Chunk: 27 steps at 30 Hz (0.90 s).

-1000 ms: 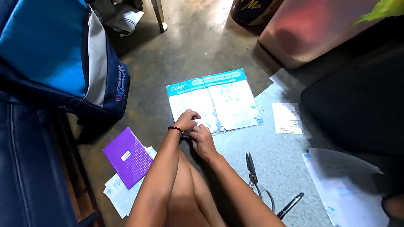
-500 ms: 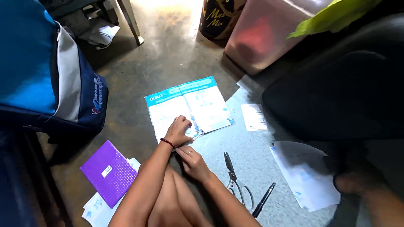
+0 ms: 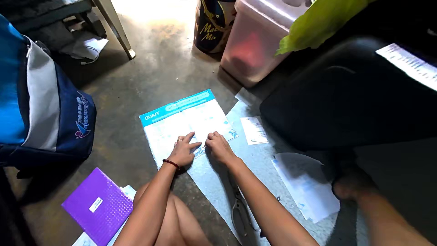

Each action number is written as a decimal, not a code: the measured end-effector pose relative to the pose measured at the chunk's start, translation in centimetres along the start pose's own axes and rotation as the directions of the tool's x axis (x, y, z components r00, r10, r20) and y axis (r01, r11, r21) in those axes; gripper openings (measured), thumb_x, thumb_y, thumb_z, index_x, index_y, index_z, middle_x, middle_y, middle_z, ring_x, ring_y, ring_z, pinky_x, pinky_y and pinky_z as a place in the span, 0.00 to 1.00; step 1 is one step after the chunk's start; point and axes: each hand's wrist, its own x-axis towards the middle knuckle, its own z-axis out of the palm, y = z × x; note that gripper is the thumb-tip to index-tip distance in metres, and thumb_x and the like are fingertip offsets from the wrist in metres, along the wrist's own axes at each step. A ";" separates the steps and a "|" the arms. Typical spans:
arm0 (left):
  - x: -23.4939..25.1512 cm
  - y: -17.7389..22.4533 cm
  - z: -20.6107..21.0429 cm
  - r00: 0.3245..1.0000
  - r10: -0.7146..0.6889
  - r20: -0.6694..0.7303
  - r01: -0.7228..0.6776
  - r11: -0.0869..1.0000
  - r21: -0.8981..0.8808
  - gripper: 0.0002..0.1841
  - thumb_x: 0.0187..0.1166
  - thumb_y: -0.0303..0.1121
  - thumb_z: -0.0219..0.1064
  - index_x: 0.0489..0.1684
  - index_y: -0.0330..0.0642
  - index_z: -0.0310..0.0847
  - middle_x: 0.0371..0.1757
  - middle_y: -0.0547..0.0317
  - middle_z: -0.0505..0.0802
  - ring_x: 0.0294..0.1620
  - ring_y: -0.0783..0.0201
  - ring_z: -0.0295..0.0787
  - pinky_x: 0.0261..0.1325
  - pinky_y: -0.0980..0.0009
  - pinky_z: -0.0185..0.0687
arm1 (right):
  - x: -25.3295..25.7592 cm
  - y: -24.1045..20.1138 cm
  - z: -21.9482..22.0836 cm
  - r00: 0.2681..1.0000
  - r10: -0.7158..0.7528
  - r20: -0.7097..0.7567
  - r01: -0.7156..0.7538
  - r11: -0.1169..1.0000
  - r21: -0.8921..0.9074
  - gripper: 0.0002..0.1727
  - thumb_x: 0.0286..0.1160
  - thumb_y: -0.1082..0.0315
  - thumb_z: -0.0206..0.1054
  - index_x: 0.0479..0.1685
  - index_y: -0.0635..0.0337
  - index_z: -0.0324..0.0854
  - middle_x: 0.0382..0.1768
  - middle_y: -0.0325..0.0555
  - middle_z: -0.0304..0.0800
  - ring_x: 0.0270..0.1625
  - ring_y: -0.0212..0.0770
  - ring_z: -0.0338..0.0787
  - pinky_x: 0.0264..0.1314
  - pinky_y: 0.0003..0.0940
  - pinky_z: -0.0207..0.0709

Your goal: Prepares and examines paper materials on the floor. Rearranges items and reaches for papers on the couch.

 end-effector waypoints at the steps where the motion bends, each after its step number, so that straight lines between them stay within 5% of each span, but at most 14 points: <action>1: 0.0 0.2 0.0 1.000 -0.009 0.009 0.009 1.000 0.011 0.30 0.75 0.25 0.60 0.79 0.60 0.80 0.96 0.56 0.55 0.89 0.40 0.56 0.82 0.38 0.55 | 0.1 0.2 0.2 1.000 -0.019 -0.017 0.019 1.000 0.000 0.11 0.80 0.77 0.59 0.43 0.74 0.88 0.57 0.67 0.87 0.66 0.67 0.83 0.71 0.59 0.73; 7: 0.0 0.7 0.2 0.999 -0.041 0.007 0.041 0.997 0.065 0.31 0.77 0.27 0.56 0.82 0.64 0.78 0.96 0.60 0.55 0.88 0.41 0.58 0.78 0.38 0.57 | -0.2 0.2 -0.6 0.997 -0.061 0.051 0.063 0.997 -0.034 0.12 0.79 0.81 0.55 0.49 0.78 0.84 0.56 0.68 0.86 0.65 0.67 0.84 0.71 0.56 0.74; 15: 0.0 1.2 0.0 0.997 -0.070 -0.009 0.070 0.997 0.017 0.26 0.84 0.32 0.50 0.79 0.61 0.81 0.96 0.59 0.56 0.88 0.39 0.58 0.78 0.36 0.56 | -4.0 1.4 0.8 0.918 -0.305 -0.252 0.258 0.944 -0.204 0.10 0.77 0.82 0.57 0.38 0.75 0.86 0.41 0.65 0.90 0.51 0.65 0.92 0.59 0.52 0.84; 18: 0.1 1.3 0.4 0.997 -0.069 -0.032 0.070 0.997 0.026 0.24 0.84 0.47 0.65 0.79 0.60 0.81 0.96 0.55 0.57 0.88 0.37 0.57 0.79 0.35 0.56 | -4.7 1.3 1.2 0.883 -0.329 -0.335 0.278 0.941 -0.192 0.09 0.75 0.83 0.59 0.37 0.74 0.86 0.38 0.64 0.91 0.46 0.64 0.93 0.54 0.52 0.86; 22: 0.1 1.4 0.7 0.997 -0.068 -0.033 0.070 0.995 0.077 0.35 0.70 0.52 0.79 0.81 0.59 0.79 0.96 0.53 0.56 0.87 0.37 0.59 0.77 0.35 0.58 | -3.9 1.8 0.0 0.912 -0.139 -0.387 0.155 0.988 0.009 0.22 0.69 0.84 0.61 0.63 0.70 0.86 0.56 0.69 0.90 0.60 0.70 0.89 0.61 0.61 0.83; 24: 0.1 1.4 0.6 0.997 -0.067 -0.029 0.069 0.993 0.091 0.34 0.71 0.52 0.78 0.81 0.59 0.78 0.96 0.53 0.55 0.86 0.38 0.59 0.76 0.36 0.58 | -2.9 2.7 -1.3 0.957 -0.028 -0.287 0.032 0.999 0.009 0.24 0.67 0.88 0.61 0.63 0.69 0.87 0.67 0.68 0.85 0.74 0.72 0.80 0.72 0.67 0.73; 27: 0.1 1.4 0.7 0.997 -0.071 -0.026 0.074 0.993 0.097 0.34 0.73 0.53 0.77 0.82 0.61 0.78 0.96 0.54 0.55 0.86 0.38 0.59 0.76 0.36 0.59 | -1.7 3.7 -2.7 0.992 0.009 -0.127 -0.019 0.997 -0.073 0.17 0.68 0.89 0.61 0.51 0.73 0.89 0.58 0.67 0.88 0.70 0.69 0.82 0.74 0.62 0.71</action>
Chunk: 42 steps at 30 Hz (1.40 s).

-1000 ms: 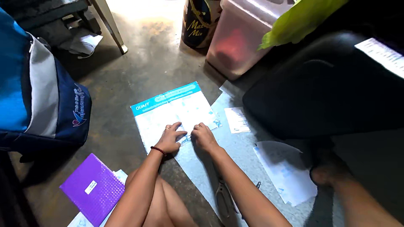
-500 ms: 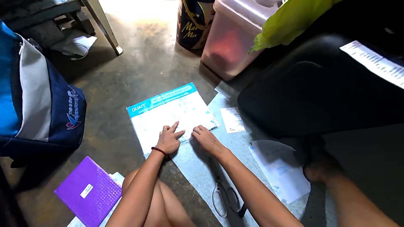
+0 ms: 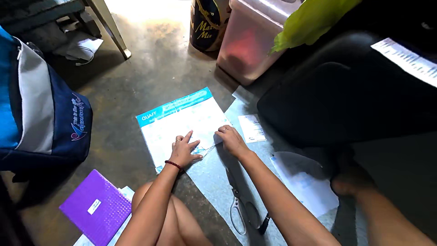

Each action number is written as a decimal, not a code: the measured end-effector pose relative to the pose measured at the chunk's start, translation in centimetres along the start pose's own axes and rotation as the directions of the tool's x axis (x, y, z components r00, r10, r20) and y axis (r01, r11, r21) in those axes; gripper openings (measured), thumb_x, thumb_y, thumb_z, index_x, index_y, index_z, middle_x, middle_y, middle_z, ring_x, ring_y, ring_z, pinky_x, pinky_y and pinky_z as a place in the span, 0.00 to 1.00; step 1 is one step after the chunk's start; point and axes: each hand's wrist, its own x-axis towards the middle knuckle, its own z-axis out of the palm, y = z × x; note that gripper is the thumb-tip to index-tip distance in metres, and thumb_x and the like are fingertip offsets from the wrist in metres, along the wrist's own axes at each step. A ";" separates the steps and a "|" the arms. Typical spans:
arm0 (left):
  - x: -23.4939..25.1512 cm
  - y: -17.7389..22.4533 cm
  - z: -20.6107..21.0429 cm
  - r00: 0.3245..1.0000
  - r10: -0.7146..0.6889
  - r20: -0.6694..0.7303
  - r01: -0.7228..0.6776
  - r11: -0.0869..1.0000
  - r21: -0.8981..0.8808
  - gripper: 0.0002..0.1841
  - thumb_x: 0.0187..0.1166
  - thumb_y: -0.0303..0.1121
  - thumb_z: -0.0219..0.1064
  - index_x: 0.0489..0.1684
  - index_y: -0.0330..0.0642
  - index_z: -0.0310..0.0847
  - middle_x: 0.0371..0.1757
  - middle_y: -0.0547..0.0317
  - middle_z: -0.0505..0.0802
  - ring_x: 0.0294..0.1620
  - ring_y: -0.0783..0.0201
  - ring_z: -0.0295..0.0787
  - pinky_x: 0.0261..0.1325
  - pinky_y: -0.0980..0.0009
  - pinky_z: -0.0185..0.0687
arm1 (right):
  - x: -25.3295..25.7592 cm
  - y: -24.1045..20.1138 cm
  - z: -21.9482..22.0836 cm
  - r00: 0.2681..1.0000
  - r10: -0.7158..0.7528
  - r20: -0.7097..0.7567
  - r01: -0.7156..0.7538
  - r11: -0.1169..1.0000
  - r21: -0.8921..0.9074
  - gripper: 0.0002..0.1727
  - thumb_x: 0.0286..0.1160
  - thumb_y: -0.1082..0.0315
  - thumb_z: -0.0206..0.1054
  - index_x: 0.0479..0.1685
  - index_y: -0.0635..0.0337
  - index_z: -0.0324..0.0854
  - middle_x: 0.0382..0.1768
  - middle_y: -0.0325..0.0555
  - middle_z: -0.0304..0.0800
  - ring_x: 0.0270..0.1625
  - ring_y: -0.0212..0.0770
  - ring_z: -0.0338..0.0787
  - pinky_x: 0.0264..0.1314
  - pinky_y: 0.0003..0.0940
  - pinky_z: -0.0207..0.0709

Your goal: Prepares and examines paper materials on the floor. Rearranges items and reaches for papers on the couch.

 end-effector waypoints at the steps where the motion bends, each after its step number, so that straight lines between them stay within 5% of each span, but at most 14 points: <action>1: 0.1 0.0 0.0 1.000 0.000 -0.002 0.000 1.000 0.000 0.34 0.73 0.53 0.76 0.82 0.61 0.78 0.96 0.54 0.55 0.86 0.38 0.59 0.75 0.37 0.59 | 0.2 0.4 -0.1 1.000 -0.021 0.010 0.021 1.000 -0.017 0.12 0.68 0.88 0.62 0.44 0.74 0.90 0.52 0.67 0.89 0.66 0.69 0.84 0.72 0.61 0.73; 5: 0.2 -0.2 0.2 1.000 -0.001 -0.002 0.001 1.000 0.007 0.34 0.74 0.54 0.75 0.82 0.61 0.77 0.96 0.54 0.55 0.86 0.38 0.60 0.75 0.36 0.59 | 0.0 2.2 0.0 0.994 -0.106 -0.014 0.105 0.994 -0.041 0.05 0.69 0.85 0.66 0.30 0.75 0.87 0.45 0.67 0.89 0.56 0.68 0.87 0.62 0.60 0.79; 10: 0.3 0.0 0.2 1.000 -0.007 0.009 0.006 1.000 0.026 0.35 0.73 0.55 0.76 0.83 0.62 0.76 0.97 0.54 0.53 0.85 0.38 0.60 0.75 0.36 0.59 | -0.7 2.7 0.5 0.981 -0.131 -0.143 0.134 0.991 0.009 0.12 0.72 0.84 0.65 0.50 0.69 0.90 0.53 0.68 0.89 0.58 0.69 0.88 0.62 0.63 0.80; 14: 0.2 0.0 0.2 1.000 0.001 -0.005 -0.001 1.000 0.013 0.34 0.74 0.55 0.75 0.83 0.62 0.76 0.96 0.54 0.54 0.85 0.38 0.60 0.75 0.36 0.59 | 0.1 2.5 1.4 0.967 -0.202 -0.153 0.197 0.979 -0.048 0.08 0.66 0.88 0.66 0.33 0.71 0.90 0.44 0.65 0.91 0.57 0.67 0.89 0.63 0.60 0.80; 18: 0.2 -0.1 0.1 1.000 -0.010 0.013 0.010 1.000 0.022 0.34 0.76 0.56 0.73 0.84 0.63 0.75 0.97 0.56 0.54 0.86 0.38 0.60 0.75 0.37 0.60 | 0.1 2.4 0.7 0.971 -0.201 -0.127 0.199 0.980 -0.026 0.07 0.66 0.89 0.64 0.33 0.75 0.87 0.45 0.66 0.91 0.56 0.66 0.91 0.58 0.58 0.84; 23: 0.2 0.0 0.1 1.000 -0.021 0.009 0.021 1.000 0.018 0.35 0.73 0.56 0.75 0.84 0.63 0.75 0.97 0.57 0.53 0.86 0.39 0.60 0.74 0.36 0.61 | -1.6 3.4 -0.4 0.968 -0.251 -0.013 0.251 0.968 -0.010 0.09 0.75 0.86 0.60 0.40 0.76 0.87 0.57 0.65 0.91 0.70 0.64 0.87 0.78 0.57 0.75; 26: 0.2 0.0 0.1 1.000 -0.021 0.011 0.021 0.999 0.038 0.38 0.72 0.56 0.77 0.85 0.63 0.73 0.97 0.56 0.52 0.85 0.38 0.60 0.73 0.36 0.61 | -3.5 3.1 0.1 0.953 -0.288 -0.098 0.281 0.956 -0.081 0.07 0.73 0.85 0.62 0.37 0.74 0.87 0.51 0.66 0.93 0.64 0.67 0.90 0.75 0.66 0.73; 31: 0.2 -0.1 0.2 1.000 -0.017 0.009 0.017 0.999 0.039 0.38 0.71 0.54 0.78 0.85 0.63 0.73 0.97 0.56 0.51 0.86 0.38 0.59 0.73 0.37 0.61 | -6.8 2.6 3.4 0.932 -0.176 -0.316 0.139 0.981 -0.135 0.11 0.68 0.86 0.63 0.40 0.70 0.90 0.46 0.65 0.93 0.53 0.68 0.94 0.67 0.77 0.73; 34: 0.1 -0.1 0.3 1.000 -0.002 -0.012 0.002 1.000 0.012 0.34 0.74 0.51 0.77 0.83 0.60 0.76 0.96 0.53 0.54 0.85 0.37 0.60 0.74 0.36 0.60 | -7.8 1.9 5.0 0.927 -0.054 -0.372 0.040 0.998 -0.043 0.14 0.71 0.85 0.60 0.47 0.69 0.91 0.53 0.66 0.93 0.59 0.70 0.92 0.70 0.79 0.69; 37: -0.2 -0.1 0.4 0.998 0.010 -0.067 -0.010 1.000 -0.010 0.30 0.75 0.45 0.77 0.79 0.55 0.80 0.95 0.51 0.59 0.84 0.38 0.63 0.75 0.37 0.60 | -7.8 0.2 5.4 0.902 0.080 -0.424 -0.079 0.997 0.019 0.17 0.81 0.73 0.58 0.57 0.69 0.90 0.53 0.62 0.95 0.62 0.70 0.91 0.72 0.81 0.65; 39: -0.1 -0.2 0.6 0.992 0.043 -0.115 -0.046 0.999 -0.021 0.27 0.74 0.40 0.78 0.74 0.51 0.84 0.92 0.46 0.64 0.83 0.38 0.65 0.77 0.38 0.59 | -7.0 -0.8 5.3 0.879 0.154 -0.450 -0.162 0.986 0.021 0.20 0.85 0.63 0.59 0.61 0.68 0.89 0.44 0.63 0.96 0.56 0.71 0.92 0.74 0.81 0.63; 42: 0.2 -0.7 1.3 0.976 0.132 -0.172 -0.139 0.990 -0.032 0.23 0.71 0.36 0.79 0.67 0.42 0.87 0.83 0.38 0.75 0.80 0.37 0.70 0.78 0.38 0.61 | -5.6 -2.4 4.7 0.895 0.233 -0.380 -0.258 0.966 -0.016 0.19 0.79 0.59 0.68 0.49 0.69 0.91 0.41 0.69 0.92 0.58 0.76 0.88 0.77 0.81 0.56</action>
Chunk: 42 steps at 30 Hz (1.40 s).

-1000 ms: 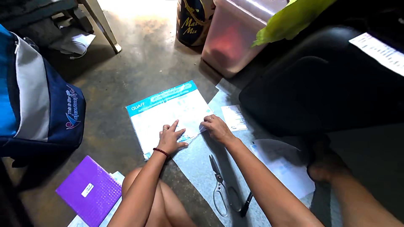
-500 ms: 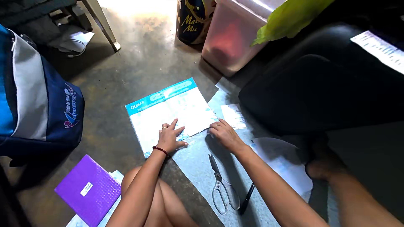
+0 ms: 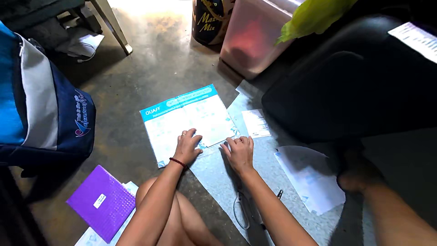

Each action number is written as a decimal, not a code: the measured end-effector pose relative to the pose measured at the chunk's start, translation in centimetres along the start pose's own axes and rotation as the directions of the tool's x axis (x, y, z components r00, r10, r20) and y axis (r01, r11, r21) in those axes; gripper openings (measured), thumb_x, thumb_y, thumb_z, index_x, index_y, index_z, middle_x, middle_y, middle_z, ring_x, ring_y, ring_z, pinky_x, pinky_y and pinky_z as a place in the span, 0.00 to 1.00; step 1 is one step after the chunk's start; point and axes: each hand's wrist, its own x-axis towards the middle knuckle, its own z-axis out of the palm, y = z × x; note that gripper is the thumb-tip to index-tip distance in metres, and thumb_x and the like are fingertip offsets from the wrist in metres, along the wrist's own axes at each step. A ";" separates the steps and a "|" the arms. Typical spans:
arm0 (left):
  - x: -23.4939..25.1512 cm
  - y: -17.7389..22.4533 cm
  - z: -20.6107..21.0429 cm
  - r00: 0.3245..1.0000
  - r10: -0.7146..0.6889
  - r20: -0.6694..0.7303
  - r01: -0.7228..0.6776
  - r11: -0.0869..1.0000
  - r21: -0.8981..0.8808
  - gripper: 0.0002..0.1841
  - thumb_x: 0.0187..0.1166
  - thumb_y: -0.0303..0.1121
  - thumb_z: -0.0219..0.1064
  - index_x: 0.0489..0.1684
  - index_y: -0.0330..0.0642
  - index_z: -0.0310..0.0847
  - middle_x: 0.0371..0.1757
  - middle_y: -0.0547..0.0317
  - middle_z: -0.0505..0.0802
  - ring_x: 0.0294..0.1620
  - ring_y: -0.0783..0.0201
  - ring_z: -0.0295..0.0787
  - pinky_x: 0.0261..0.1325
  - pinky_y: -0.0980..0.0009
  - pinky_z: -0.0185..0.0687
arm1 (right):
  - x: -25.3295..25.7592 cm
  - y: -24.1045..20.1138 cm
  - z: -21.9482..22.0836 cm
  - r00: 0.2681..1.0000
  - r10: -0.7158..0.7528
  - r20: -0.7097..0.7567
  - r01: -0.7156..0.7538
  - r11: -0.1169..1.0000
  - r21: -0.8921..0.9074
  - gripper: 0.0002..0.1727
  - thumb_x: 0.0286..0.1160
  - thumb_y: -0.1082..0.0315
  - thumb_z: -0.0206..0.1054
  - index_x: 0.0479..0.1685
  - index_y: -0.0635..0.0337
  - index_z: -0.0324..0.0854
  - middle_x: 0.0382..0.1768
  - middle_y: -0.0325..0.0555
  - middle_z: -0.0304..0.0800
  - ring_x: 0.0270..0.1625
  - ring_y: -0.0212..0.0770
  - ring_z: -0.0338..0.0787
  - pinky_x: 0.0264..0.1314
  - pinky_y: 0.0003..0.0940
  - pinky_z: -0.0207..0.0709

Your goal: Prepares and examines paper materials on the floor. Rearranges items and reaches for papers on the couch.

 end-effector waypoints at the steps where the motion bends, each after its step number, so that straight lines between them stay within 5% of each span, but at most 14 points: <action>1: 0.0 -0.1 0.1 1.000 0.022 -0.023 -0.022 1.000 -0.015 0.21 0.71 0.34 0.79 0.62 0.38 0.88 0.80 0.37 0.78 0.78 0.37 0.72 0.78 0.39 0.64 | 0.3 -0.5 -0.1 0.999 0.018 0.046 -0.018 1.000 0.001 0.15 0.76 0.63 0.71 0.42 0.71 0.91 0.44 0.72 0.90 0.61 0.77 0.85 0.78 0.79 0.56; 3: -0.1 -0.2 0.2 0.994 0.072 -0.087 -0.075 0.997 -0.035 0.15 0.71 0.32 0.78 0.51 0.32 0.89 0.73 0.35 0.83 0.73 0.38 0.78 0.75 0.43 0.71 | 0.4 -0.9 0.6 0.999 -0.033 0.007 0.033 0.998 0.052 0.07 0.69 0.74 0.71 0.34 0.71 0.90 0.43 0.69 0.90 0.57 0.73 0.87 0.68 0.68 0.73; 5: -0.3 -0.5 0.4 0.981 0.142 -0.131 -0.147 0.989 -0.027 0.11 0.73 0.31 0.75 0.43 0.29 0.91 0.67 0.34 0.87 0.70 0.38 0.82 0.73 0.46 0.74 | 0.3 -1.2 1.2 0.993 -0.119 -0.021 0.121 0.976 0.184 0.08 0.67 0.82 0.65 0.36 0.72 0.91 0.43 0.66 0.92 0.52 0.68 0.91 0.57 0.59 0.84; 8: -0.4 -0.4 0.6 0.959 0.222 -0.175 -0.227 0.974 -0.010 0.10 0.79 0.28 0.67 0.37 0.27 0.90 0.60 0.36 0.91 0.66 0.39 0.86 0.70 0.47 0.78 | -0.2 -1.8 1.9 0.982 -0.184 -0.043 0.189 0.947 0.259 0.09 0.68 0.81 0.65 0.37 0.72 0.92 0.43 0.64 0.94 0.49 0.65 0.94 0.53 0.56 0.86; 15: -0.4 -0.8 1.4 0.859 0.339 -0.384 -0.315 0.941 0.125 0.07 0.76 0.23 0.66 0.31 0.28 0.86 0.29 0.42 0.91 0.36 0.43 0.93 0.44 0.49 0.87 | 0.3 -3.0 2.5 0.998 -0.057 0.020 0.052 0.981 0.189 0.11 0.76 0.70 0.69 0.47 0.70 0.92 0.38 0.65 0.91 0.44 0.65 0.93 0.46 0.57 0.86; 21: 0.2 -0.6 2.0 0.888 0.399 -0.227 -0.385 0.917 0.104 0.10 0.76 0.17 0.61 0.40 0.29 0.91 0.65 0.34 0.90 0.65 0.38 0.90 0.66 0.46 0.84 | 1.1 -1.8 2.8 0.992 -0.118 0.032 0.111 0.978 0.176 0.13 0.79 0.67 0.68 0.40 0.72 0.89 0.34 0.65 0.89 0.36 0.64 0.93 0.37 0.56 0.85; 26: 0.6 0.5 1.6 0.941 0.321 -0.112 -0.304 0.942 0.145 0.15 0.79 0.33 0.69 0.57 0.34 0.91 0.61 0.37 0.92 0.67 0.38 0.88 0.70 0.45 0.80 | 0.8 -1.2 3.6 0.990 -0.107 -0.094 0.123 0.975 0.188 0.15 0.79 0.67 0.66 0.35 0.74 0.89 0.29 0.64 0.88 0.30 0.61 0.92 0.32 0.53 0.85; 31: 1.4 0.6 2.2 0.911 0.355 -0.208 -0.311 0.925 0.216 0.10 0.80 0.30 0.67 0.41 0.36 0.95 0.49 0.40 0.96 0.53 0.38 0.93 0.54 0.45 0.86 | 0.9 -1.7 3.6 0.992 -0.033 -0.124 0.062 0.970 0.233 0.16 0.82 0.66 0.64 0.37 0.73 0.90 0.30 0.64 0.90 0.33 0.61 0.94 0.36 0.54 0.86; 35: 1.6 0.3 2.4 0.899 0.344 -0.271 -0.315 0.938 0.143 0.10 0.80 0.29 0.67 0.37 0.34 0.94 0.49 0.44 0.96 0.53 0.41 0.94 0.57 0.46 0.86 | 0.6 -2.3 3.6 0.972 0.164 -0.167 -0.084 0.912 0.402 0.12 0.79 0.70 0.66 0.42 0.73 0.90 0.35 0.62 0.94 0.38 0.57 0.95 0.46 0.52 0.87; 39: 1.6 0.2 2.4 0.896 0.323 -0.306 -0.313 0.946 0.082 0.11 0.80 0.29 0.66 0.36 0.33 0.94 0.51 0.43 0.96 0.54 0.43 0.94 0.60 0.47 0.86 | -0.1 -3.7 3.7 0.936 0.303 -0.177 -0.194 0.868 0.457 0.11 0.71 0.78 0.66 0.47 0.77 0.88 0.37 0.64 0.92 0.36 0.56 0.93 0.44 0.48 0.87; 41: 1.5 0.3 2.5 0.876 0.342 -0.342 -0.332 0.939 0.087 0.10 0.78 0.28 0.65 0.36 0.32 0.94 0.49 0.43 0.97 0.53 0.44 0.95 0.58 0.48 0.87 | 0.1 -5.1 2.8 0.865 0.498 -0.057 -0.385 0.734 0.560 0.15 0.71 0.81 0.66 0.54 0.80 0.85 0.46 0.68 0.92 0.40 0.53 0.93 0.49 0.44 0.86; 42: 1.5 0.3 2.6 0.860 0.355 -0.367 -0.347 0.934 0.092 0.10 0.78 0.27 0.66 0.35 0.32 0.93 0.48 0.43 0.97 0.51 0.44 0.96 0.57 0.49 0.88 | 0.5 -5.8 2.3 0.782 0.621 0.055 -0.504 0.578 0.642 0.17 0.73 0.81 0.65 0.60 0.79 0.82 0.52 0.67 0.90 0.40 0.47 0.91 0.48 0.39 0.85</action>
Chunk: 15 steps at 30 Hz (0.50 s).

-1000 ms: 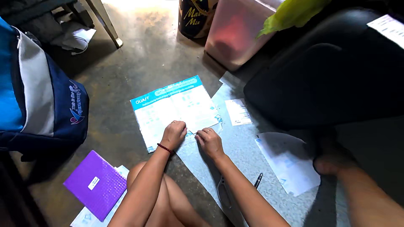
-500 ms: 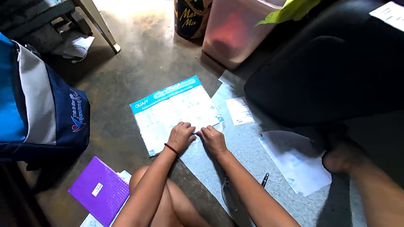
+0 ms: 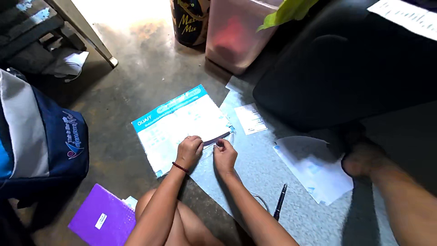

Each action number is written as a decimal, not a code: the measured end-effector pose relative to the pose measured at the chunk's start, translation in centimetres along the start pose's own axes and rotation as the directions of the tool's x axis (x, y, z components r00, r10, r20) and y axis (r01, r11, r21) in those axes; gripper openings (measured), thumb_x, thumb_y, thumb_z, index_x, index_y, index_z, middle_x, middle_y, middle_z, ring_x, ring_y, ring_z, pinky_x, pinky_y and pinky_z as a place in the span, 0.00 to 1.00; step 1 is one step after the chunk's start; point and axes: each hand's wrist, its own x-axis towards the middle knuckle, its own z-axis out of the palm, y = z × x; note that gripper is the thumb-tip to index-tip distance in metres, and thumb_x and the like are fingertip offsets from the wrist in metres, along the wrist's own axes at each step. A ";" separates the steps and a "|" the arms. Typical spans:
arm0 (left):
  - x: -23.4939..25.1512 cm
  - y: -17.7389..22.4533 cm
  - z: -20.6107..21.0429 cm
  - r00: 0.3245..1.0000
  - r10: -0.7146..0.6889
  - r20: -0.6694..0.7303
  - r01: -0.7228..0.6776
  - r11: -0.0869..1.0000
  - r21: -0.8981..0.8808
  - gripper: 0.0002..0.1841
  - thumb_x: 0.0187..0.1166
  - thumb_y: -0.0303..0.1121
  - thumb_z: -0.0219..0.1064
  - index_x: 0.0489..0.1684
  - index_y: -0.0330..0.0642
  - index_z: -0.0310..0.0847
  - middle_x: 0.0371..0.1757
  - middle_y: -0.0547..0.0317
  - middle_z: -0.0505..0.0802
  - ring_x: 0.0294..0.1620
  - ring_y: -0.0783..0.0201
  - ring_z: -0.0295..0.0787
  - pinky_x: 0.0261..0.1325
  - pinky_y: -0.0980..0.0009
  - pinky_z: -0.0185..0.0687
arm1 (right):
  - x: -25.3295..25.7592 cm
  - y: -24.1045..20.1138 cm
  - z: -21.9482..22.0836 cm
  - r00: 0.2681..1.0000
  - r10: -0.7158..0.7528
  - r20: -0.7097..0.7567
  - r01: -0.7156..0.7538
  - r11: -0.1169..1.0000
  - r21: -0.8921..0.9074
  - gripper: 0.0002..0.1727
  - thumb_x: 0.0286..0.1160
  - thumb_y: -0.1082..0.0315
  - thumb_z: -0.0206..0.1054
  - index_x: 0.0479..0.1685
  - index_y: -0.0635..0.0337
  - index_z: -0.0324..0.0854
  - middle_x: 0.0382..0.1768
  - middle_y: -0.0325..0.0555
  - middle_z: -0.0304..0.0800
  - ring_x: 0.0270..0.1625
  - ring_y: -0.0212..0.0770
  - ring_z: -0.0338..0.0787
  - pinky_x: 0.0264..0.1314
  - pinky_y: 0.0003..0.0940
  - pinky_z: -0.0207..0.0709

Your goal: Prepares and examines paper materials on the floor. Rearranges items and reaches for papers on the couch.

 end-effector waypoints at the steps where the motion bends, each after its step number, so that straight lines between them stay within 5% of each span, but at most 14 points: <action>1: -0.1 0.0 0.1 0.999 0.014 -0.030 -0.014 1.000 -0.002 0.10 0.77 0.27 0.66 0.35 0.31 0.93 0.47 0.43 0.97 0.50 0.45 0.96 0.55 0.50 0.89 | -0.1 -0.9 0.1 0.983 0.181 0.007 -0.181 0.975 0.129 0.19 0.74 0.81 0.64 0.65 0.77 0.79 0.57 0.65 0.87 0.39 0.42 0.91 0.47 0.35 0.86; 3: -0.1 0.0 0.2 0.996 0.037 -0.083 -0.038 0.999 -0.006 0.09 0.76 0.26 0.66 0.34 0.32 0.93 0.45 0.43 0.97 0.47 0.47 0.97 0.52 0.52 0.91 | -0.3 -2.7 0.3 0.913 0.406 0.031 -0.390 0.850 0.355 0.27 0.71 0.85 0.64 0.74 0.72 0.72 0.67 0.64 0.80 0.39 0.39 0.87 0.42 0.33 0.82; 6: -0.1 -0.1 0.1 0.989 0.058 -0.134 -0.059 0.998 -0.009 0.09 0.75 0.26 0.66 0.34 0.31 0.93 0.44 0.43 0.97 0.46 0.48 0.97 0.51 0.54 0.91 | -0.5 -5.2 0.2 0.859 0.503 0.091 -0.487 0.752 0.443 0.36 0.70 0.88 0.61 0.84 0.69 0.63 0.80 0.65 0.67 0.46 0.41 0.83 0.42 0.32 0.78; 8: -0.1 -0.2 0.0 0.989 0.051 -0.137 -0.054 0.998 -0.016 0.09 0.75 0.26 0.66 0.34 0.31 0.93 0.44 0.43 0.97 0.46 0.48 0.97 0.51 0.54 0.91 | 0.0 -5.9 -0.2 0.833 0.539 0.124 -0.529 0.711 0.463 0.37 0.70 0.89 0.61 0.85 0.69 0.61 0.80 0.64 0.69 0.51 0.42 0.82 0.42 0.32 0.75; 11: 0.0 -0.2 -0.2 0.989 0.047 -0.143 -0.050 0.999 -0.018 0.09 0.74 0.26 0.67 0.34 0.32 0.93 0.44 0.44 0.97 0.46 0.49 0.97 0.51 0.54 0.91 | 0.8 -5.8 -0.7 0.788 0.598 0.146 -0.567 0.614 0.549 0.30 0.74 0.87 0.60 0.80 0.71 0.66 0.58 0.56 0.82 0.31 0.31 0.74 0.27 0.24 0.64; 13: 0.0 -0.3 -0.1 0.986 0.055 -0.156 -0.059 0.998 -0.025 0.08 0.74 0.26 0.67 0.33 0.32 0.93 0.43 0.44 0.97 0.45 0.50 0.98 0.50 0.55 0.92 | 1.2 -5.5 -0.8 0.765 0.623 0.161 -0.577 0.554 0.600 0.18 0.80 0.81 0.62 0.68 0.72 0.77 0.39 0.48 0.83 0.20 0.26 0.68 0.17 0.20 0.58; 15: 0.1 -0.3 -0.1 0.985 0.058 -0.161 -0.065 0.997 -0.040 0.08 0.74 0.26 0.67 0.33 0.32 0.93 0.43 0.45 0.97 0.44 0.51 0.98 0.49 0.56 0.92 | 1.4 -5.2 -0.7 0.781 0.601 0.171 -0.564 0.560 0.607 0.13 0.83 0.79 0.62 0.62 0.71 0.82 0.33 0.45 0.84 0.16 0.25 0.66 0.15 0.19 0.57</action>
